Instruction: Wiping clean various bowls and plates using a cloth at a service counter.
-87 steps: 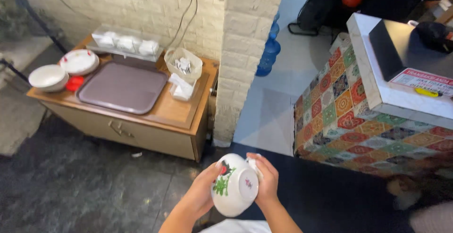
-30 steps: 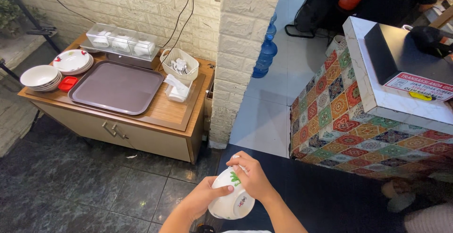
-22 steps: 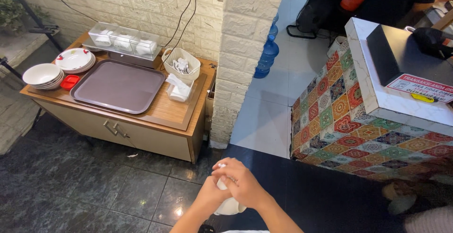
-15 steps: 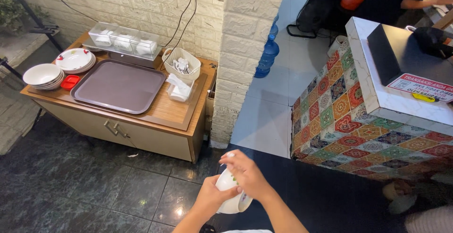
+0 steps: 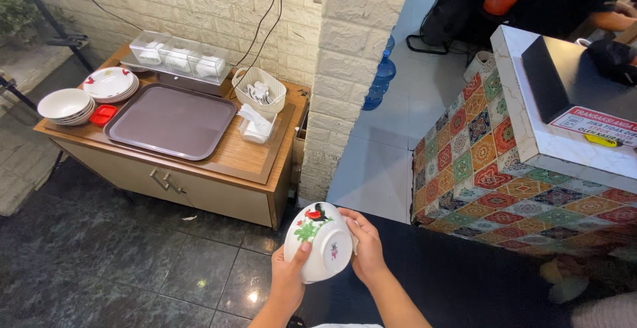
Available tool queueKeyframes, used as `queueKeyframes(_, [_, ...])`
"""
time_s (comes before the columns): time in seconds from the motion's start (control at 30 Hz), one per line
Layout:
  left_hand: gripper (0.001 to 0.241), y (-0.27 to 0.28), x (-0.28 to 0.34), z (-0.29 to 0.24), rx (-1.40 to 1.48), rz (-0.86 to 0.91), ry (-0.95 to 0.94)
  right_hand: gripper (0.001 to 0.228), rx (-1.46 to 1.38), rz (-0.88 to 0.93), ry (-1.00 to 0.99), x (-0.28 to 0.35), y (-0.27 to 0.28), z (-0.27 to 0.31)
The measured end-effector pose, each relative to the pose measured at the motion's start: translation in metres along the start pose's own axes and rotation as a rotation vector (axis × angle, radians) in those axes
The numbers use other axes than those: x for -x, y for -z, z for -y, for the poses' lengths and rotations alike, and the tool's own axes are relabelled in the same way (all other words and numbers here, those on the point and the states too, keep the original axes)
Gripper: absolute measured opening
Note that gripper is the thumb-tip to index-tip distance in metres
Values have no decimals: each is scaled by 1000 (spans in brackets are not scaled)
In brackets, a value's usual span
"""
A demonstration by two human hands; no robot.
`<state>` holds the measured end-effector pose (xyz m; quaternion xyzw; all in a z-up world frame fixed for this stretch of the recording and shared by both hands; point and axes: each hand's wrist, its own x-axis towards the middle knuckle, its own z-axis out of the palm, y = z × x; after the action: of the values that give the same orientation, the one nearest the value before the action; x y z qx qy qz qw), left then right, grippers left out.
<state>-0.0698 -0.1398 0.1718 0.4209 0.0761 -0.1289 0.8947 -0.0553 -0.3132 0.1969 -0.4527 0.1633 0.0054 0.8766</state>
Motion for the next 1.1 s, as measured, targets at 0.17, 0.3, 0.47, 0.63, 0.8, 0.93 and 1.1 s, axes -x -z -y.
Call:
queueKeyframes(0.17, [42,20,-19,-2,-290,225,104,26,-131,-138,53,-18,38,-33])
queueKeyframes(0.3, [58,-21,-11,-57,-358,445,354,24,11,-91,81,-20,44,-13])
queueKeyframes(0.47, [62,-30,-9,-57,-263,317,532,23,279,107,274,-11,28,6])
queueKeyframes(0.63, [47,-24,-8,-24,-456,251,455,22,593,229,313,10,-7,31])
queueKeyframes(0.8, [36,-4,-19,15,-651,316,120,18,1105,482,685,36,-40,50])
queueKeyframes(0.93, [39,-26,-10,-7,-756,277,7,21,1205,528,773,25,-32,57])
queueKeyframes(1.1, [31,-34,-2,-36,-787,305,164,22,519,299,271,-16,20,38])
